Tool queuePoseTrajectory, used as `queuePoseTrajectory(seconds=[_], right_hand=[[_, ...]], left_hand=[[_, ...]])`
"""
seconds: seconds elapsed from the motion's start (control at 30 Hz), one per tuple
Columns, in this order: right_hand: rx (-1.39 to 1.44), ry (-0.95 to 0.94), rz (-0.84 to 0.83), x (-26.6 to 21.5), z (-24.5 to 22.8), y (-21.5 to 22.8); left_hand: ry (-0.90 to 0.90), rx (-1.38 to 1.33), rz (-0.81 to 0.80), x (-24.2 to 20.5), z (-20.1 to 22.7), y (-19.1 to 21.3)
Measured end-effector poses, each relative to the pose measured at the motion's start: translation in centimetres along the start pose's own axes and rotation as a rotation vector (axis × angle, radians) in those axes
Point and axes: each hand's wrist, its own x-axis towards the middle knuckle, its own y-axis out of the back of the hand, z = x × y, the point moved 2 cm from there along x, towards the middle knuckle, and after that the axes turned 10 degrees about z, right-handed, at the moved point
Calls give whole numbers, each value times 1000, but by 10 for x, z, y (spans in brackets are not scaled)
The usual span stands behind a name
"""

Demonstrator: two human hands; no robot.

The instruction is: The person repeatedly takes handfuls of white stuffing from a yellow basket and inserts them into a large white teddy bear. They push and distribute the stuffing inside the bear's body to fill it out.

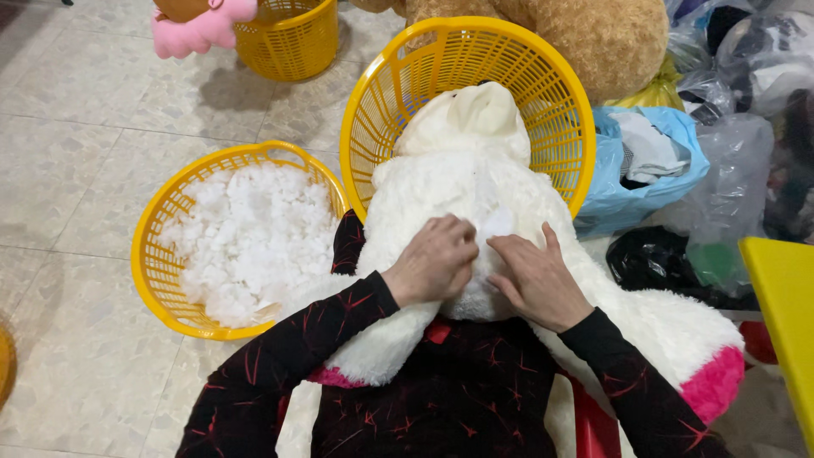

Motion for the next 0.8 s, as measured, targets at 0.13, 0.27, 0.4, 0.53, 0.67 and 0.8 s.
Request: queuePoseTrajectory(seconds=[0.13, 0.27, 0.4, 0.53, 0.67, 0.8], right_hand=[[-109, 211, -67, 8, 4, -12], [-277, 68, -609, 16, 13, -37], [-328, -13, -777, 23, 13, -47], [-86, 163, -79, 9, -1, -28], [-140, 135, 72, -39, -17, -11], [-148, 68, 17, -64, -36, -16]], left_hand=[[-413, 392, -300, -32, 21, -22], [-406, 606, -209, -46, 20, -47], [-300, 711, -482, -39, 15, -64], [-254, 710, -644, -28, 14, -60], [-220, 547, -477, -27, 15, -39], [-240, 361, -279, -37, 8, -19]])
